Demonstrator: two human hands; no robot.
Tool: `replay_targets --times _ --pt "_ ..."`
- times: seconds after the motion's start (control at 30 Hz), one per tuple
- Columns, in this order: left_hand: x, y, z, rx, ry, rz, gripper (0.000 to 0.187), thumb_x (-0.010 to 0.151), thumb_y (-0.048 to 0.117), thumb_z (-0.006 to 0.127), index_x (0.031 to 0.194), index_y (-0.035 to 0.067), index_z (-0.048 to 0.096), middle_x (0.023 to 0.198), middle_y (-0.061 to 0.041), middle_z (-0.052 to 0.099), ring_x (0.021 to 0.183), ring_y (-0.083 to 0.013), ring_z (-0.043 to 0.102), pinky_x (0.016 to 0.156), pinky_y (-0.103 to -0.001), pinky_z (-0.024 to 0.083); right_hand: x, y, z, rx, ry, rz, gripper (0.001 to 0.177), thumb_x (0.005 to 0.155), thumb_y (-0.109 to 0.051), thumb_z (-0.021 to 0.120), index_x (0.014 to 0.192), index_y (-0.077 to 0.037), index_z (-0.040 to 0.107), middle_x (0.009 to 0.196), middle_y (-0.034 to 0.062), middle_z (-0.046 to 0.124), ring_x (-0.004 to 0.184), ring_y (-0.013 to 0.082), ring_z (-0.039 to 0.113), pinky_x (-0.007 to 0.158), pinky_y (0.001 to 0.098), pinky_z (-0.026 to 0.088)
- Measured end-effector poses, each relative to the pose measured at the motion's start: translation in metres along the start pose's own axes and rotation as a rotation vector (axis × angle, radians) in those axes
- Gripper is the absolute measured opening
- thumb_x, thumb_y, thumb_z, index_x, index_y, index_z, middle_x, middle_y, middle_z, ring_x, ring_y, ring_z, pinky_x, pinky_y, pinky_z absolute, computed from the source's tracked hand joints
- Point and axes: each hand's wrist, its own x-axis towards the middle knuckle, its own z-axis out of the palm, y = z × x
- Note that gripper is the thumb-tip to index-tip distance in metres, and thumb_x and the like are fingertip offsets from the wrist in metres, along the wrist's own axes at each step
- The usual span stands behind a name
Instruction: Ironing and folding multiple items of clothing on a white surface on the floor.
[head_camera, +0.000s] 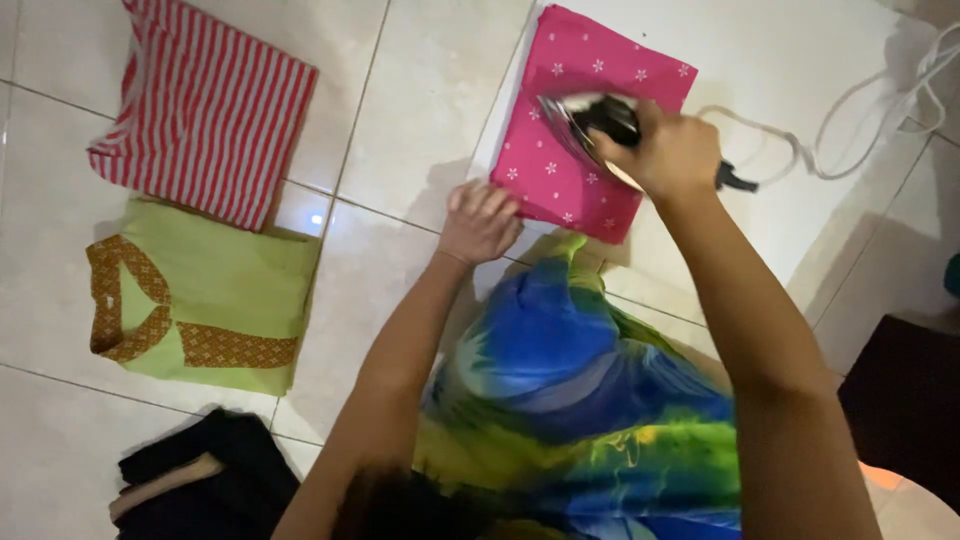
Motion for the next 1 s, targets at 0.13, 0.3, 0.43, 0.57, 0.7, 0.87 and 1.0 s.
replay_targets --times 0.13,0.3,0.43,0.57,0.7,0.87,1.0 --pt "0.034 0.015 -0.029 0.081 -0.159 0.181 0.056 0.098 0.033 0.067 0.15 0.015 0.054 0.159 -0.006 0.048 0.151 -0.0257 0.039 0.125 -0.053 0.027 0.038 0.002 0.009 0.101 0.014 -0.093 0.081 0.093 -0.089 0.052 0.109 -0.013 0.075 0.072 0.0093 0.073 0.057 0.0243 0.07 0.048 0.0392 0.053" --pt "0.039 0.016 -0.029 0.053 -0.282 0.099 0.058 0.094 0.03 0.067 0.149 0.015 0.056 0.16 -0.005 0.047 0.154 -0.0248 0.036 0.127 -0.052 0.026 0.069 0.067 0.037 0.113 0.078 0.03 0.075 0.094 -0.084 0.061 0.1 -0.01 0.076 0.07 0.0162 0.072 0.06 0.035 0.07 0.048 0.0475 0.053" --pt "0.042 0.019 -0.035 0.04 -0.261 0.09 0.059 0.093 0.036 0.069 0.147 0.015 0.056 0.16 -0.007 0.045 0.152 -0.0284 0.035 0.125 -0.055 0.025 0.065 0.113 0.058 0.141 0.218 0.218 0.071 0.103 -0.075 0.067 0.095 -0.004 0.072 0.078 0.0197 0.071 0.072 0.0401 0.071 0.065 0.0491 0.056" --pt "0.043 0.019 -0.035 0.07 -0.286 0.08 0.06 0.093 0.037 0.069 0.148 0.016 0.056 0.161 -0.008 0.045 0.153 -0.0301 0.034 0.125 -0.055 0.024 0.062 0.179 0.103 -0.012 0.306 0.355 0.069 0.099 -0.073 0.069 0.088 -0.005 0.072 0.071 0.0204 0.071 0.064 0.0401 0.071 0.06 0.0534 0.056" --pt "0.047 0.021 -0.037 0.04 -0.285 0.061 0.062 0.093 0.038 0.069 0.15 0.017 0.055 0.162 -0.01 0.044 0.154 -0.0285 0.033 0.126 -0.055 0.024 0.032 0.226 0.116 0.028 0.258 0.465 0.064 0.095 -0.067 0.069 0.097 -0.003 0.073 0.083 0.0241 0.073 0.07 0.042 0.071 0.065 0.0546 0.056" --pt "0.05 0.02 -0.037 0.015 -0.255 -0.016 0.068 0.089 0.037 0.069 0.15 0.014 0.052 0.161 -0.013 0.042 0.154 -0.036 0.03 0.124 -0.06 0.022 -0.014 0.157 0.127 0.478 0.124 0.619 0.064 0.103 -0.054 0.071 0.116 0.008 0.063 0.108 0.0286 0.07 0.096 0.0436 0.068 0.082 0.0538 0.053" --pt "0.042 0.015 -0.026 0.067 -0.269 -0.027 0.064 0.09 0.032 0.066 0.148 0.008 0.052 0.159 -0.017 0.043 0.15 -0.0359 0.034 0.121 -0.06 0.024 -0.027 0.038 0.142 1.02 -0.089 0.538 0.054 0.105 -0.04 0.068 0.12 0.011 0.059 0.111 0.0252 0.07 0.104 0.0357 0.07 0.095 0.0492 0.055"
